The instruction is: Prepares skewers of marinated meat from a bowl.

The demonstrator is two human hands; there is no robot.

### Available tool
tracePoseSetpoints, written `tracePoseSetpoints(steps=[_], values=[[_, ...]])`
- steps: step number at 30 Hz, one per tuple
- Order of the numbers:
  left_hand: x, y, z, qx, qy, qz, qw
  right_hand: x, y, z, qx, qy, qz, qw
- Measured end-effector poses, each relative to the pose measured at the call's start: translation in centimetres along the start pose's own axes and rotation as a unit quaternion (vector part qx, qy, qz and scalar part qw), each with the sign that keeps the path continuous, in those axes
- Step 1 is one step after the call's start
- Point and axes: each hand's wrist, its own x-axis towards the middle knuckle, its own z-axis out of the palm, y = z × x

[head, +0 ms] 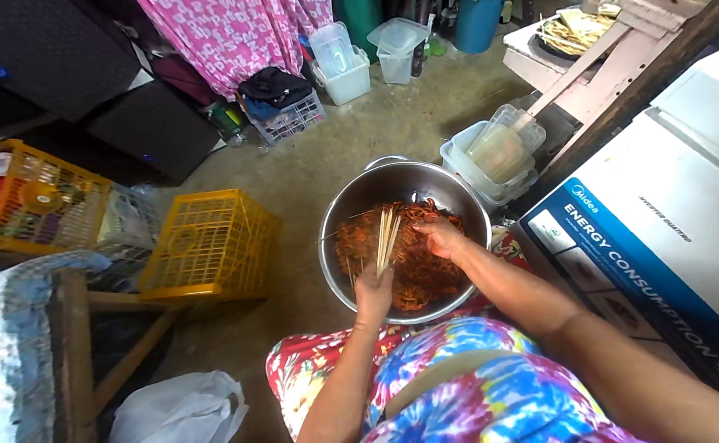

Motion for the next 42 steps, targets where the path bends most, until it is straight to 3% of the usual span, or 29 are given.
tracePoseSetpoints(steps=[8,27,42], values=[[0.1,-0.1,-0.1,0.021,-0.003,-0.008,1.000,-0.3,0.1,0.0,-0.023,-0.022,-0.045,0.998],[0.0,-0.1,0.0,0.013,-0.015,-0.010,1.000,0.8,-0.1,-1.8,-0.214,-0.084,-0.095,0.969],[-0.1,0.1,-0.3,-0.013,-0.022,-0.044,0.999,-0.5,0.6,-0.3,-0.130,-0.112,-0.021,0.985]])
